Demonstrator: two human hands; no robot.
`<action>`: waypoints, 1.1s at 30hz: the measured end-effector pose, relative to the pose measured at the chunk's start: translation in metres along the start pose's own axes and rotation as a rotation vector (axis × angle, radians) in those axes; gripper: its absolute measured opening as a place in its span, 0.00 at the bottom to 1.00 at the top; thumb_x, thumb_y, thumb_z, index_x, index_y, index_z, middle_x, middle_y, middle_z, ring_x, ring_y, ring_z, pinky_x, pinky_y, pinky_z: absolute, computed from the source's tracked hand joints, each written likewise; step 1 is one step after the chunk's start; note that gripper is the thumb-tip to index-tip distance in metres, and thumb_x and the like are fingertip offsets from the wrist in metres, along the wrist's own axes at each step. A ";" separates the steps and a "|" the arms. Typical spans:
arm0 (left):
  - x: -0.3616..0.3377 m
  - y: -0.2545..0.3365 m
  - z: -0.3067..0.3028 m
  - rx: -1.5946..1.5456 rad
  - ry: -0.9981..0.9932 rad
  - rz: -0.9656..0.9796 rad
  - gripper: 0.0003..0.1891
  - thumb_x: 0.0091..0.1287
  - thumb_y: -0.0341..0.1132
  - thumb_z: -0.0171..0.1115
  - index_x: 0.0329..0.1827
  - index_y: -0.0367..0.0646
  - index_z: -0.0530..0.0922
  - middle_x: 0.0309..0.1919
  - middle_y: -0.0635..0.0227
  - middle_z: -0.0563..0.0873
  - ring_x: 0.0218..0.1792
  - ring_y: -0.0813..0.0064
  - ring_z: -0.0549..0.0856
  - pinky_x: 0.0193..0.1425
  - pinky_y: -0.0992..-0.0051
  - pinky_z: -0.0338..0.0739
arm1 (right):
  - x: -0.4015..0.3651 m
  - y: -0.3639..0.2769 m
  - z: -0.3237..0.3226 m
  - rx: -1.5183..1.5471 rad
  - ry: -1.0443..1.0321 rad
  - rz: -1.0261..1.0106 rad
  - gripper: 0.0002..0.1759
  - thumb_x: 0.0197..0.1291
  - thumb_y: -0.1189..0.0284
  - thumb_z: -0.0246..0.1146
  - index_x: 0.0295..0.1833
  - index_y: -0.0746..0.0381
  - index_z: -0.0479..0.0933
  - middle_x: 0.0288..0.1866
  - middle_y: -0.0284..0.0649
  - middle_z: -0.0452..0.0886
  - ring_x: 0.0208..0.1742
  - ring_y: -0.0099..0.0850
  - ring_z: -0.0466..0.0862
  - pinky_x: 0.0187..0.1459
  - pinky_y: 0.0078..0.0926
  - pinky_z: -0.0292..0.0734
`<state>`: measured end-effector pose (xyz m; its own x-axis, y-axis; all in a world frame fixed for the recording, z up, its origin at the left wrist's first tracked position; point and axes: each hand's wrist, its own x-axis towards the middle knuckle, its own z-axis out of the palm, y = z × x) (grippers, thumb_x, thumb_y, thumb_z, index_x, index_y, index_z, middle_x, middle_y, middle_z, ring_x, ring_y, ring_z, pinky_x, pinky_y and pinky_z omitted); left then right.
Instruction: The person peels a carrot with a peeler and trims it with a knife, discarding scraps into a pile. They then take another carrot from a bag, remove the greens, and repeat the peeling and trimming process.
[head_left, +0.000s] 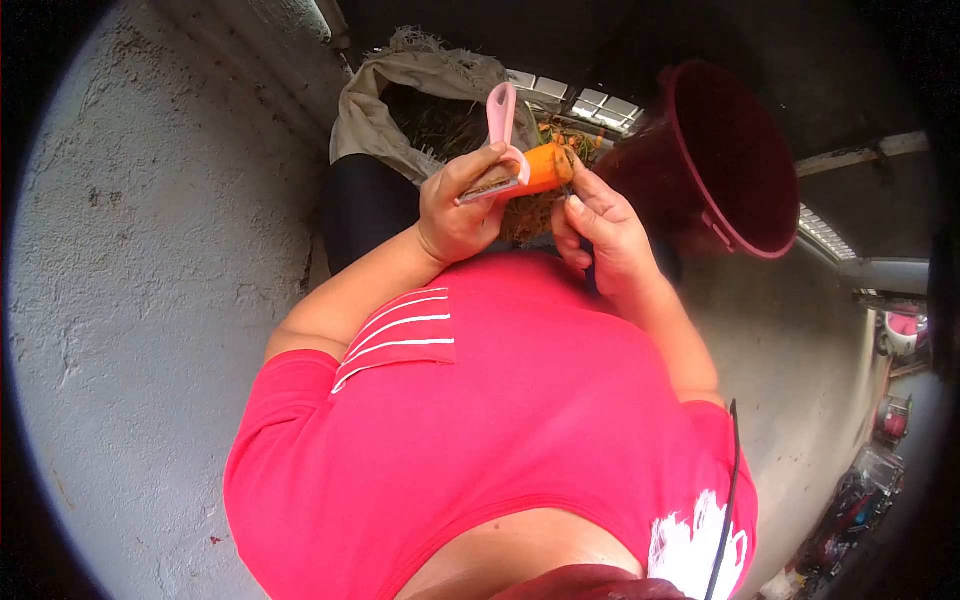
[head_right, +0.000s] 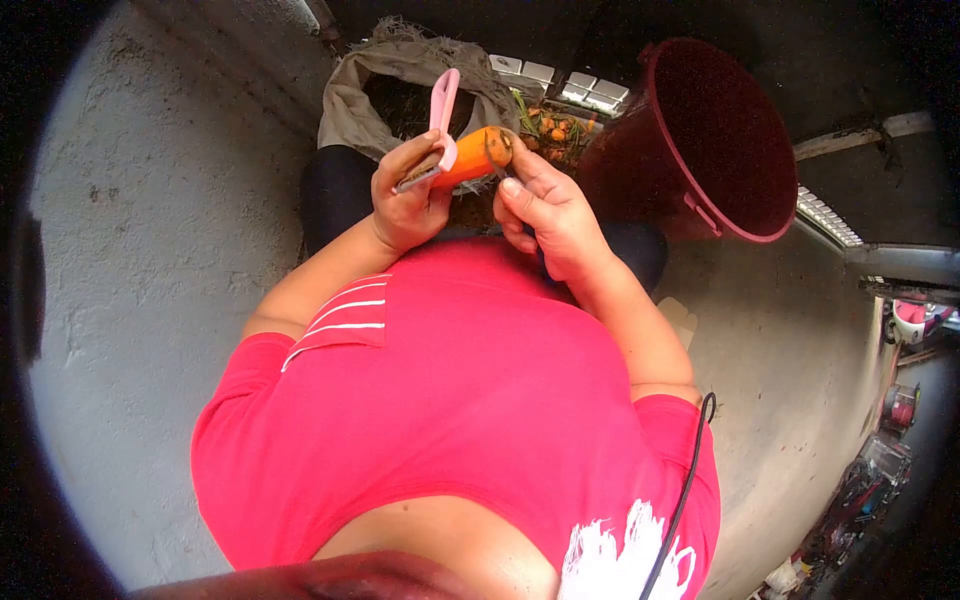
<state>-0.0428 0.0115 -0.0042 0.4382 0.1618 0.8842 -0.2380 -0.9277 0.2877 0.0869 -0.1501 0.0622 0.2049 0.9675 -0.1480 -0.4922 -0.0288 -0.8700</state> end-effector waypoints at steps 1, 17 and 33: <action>0.000 0.000 0.001 -0.006 0.022 -0.004 0.26 0.47 0.17 0.69 0.53 0.39 0.81 0.55 0.58 0.79 0.54 0.61 0.83 0.56 0.71 0.79 | 0.000 0.000 0.000 -0.019 0.004 -0.005 0.29 0.71 0.66 0.57 0.75 0.58 0.59 0.25 0.29 0.66 0.22 0.17 0.62 0.21 0.13 0.56; 0.005 0.002 -0.002 -0.376 -0.098 -0.227 0.26 0.48 0.20 0.72 0.53 0.40 0.80 0.55 0.60 0.80 0.54 0.60 0.79 0.62 0.66 0.73 | 0.008 0.023 -0.036 -0.153 -0.088 -0.157 0.34 0.69 0.67 0.60 0.78 0.58 0.57 0.27 0.27 0.69 0.22 0.15 0.63 0.23 0.11 0.58; 0.003 -0.013 0.003 -0.627 -0.286 -0.443 0.24 0.51 0.23 0.72 0.53 0.39 0.78 0.52 0.62 0.81 0.60 0.63 0.75 0.67 0.66 0.68 | 0.006 0.012 -0.041 0.002 -0.057 -0.042 0.29 0.70 0.59 0.59 0.72 0.59 0.65 0.27 0.32 0.73 0.21 0.16 0.64 0.21 0.12 0.59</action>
<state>-0.0358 0.0226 -0.0065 0.7893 0.2982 0.5367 -0.3942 -0.4241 0.8153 0.1174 -0.1554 0.0319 0.1770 0.9806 -0.0840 -0.4854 0.0127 -0.8742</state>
